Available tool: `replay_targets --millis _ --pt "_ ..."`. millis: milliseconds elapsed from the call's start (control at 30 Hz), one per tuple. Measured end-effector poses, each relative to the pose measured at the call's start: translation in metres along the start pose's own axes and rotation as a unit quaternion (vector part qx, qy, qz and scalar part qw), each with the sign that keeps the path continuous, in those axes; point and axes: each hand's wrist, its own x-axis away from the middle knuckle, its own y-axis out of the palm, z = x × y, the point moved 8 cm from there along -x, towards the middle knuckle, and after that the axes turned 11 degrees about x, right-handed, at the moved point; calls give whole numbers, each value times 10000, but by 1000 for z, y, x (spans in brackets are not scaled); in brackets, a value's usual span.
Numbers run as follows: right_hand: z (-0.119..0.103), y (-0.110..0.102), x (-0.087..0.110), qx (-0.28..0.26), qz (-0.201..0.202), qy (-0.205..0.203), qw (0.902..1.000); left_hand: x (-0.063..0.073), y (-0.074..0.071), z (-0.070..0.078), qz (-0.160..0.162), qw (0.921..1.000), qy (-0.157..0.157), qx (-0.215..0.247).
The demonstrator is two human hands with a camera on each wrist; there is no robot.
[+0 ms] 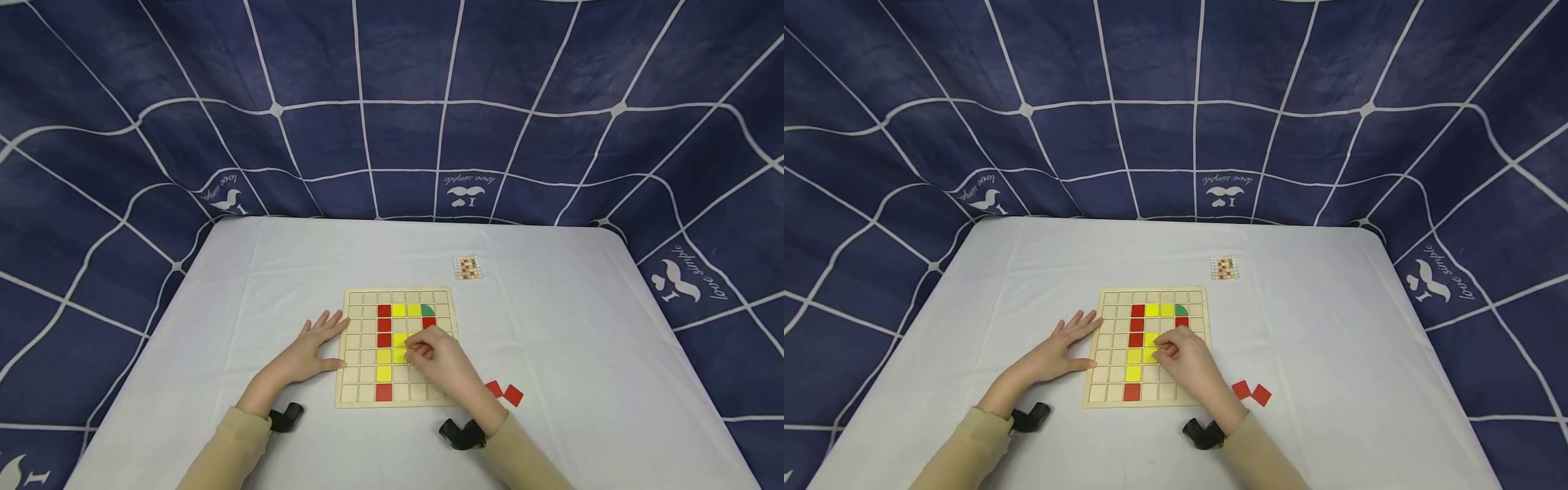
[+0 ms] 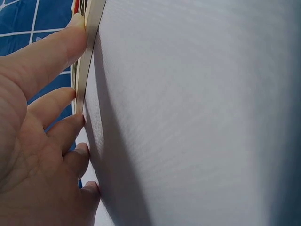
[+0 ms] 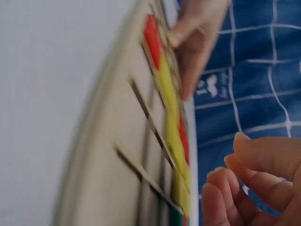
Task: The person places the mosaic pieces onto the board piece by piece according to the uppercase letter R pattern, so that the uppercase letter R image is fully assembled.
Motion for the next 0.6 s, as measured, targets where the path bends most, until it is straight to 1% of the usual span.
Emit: replay_targets --millis 133,267,467,600 --pt "17 -22 6 -286 5 314 9991 0 -1 0 13 10000 -13 19" --pt "40 -42 16 -322 -31 733 9968 0 -1 1 0 10000 -11 8" --pt "74 -61 35 45 -413 1311 9905 0 0 1 -20 10000 -8 32" --pt "92 -67 48 267 -628 1552 9855 0 0 1 -38 10000 -20 47"
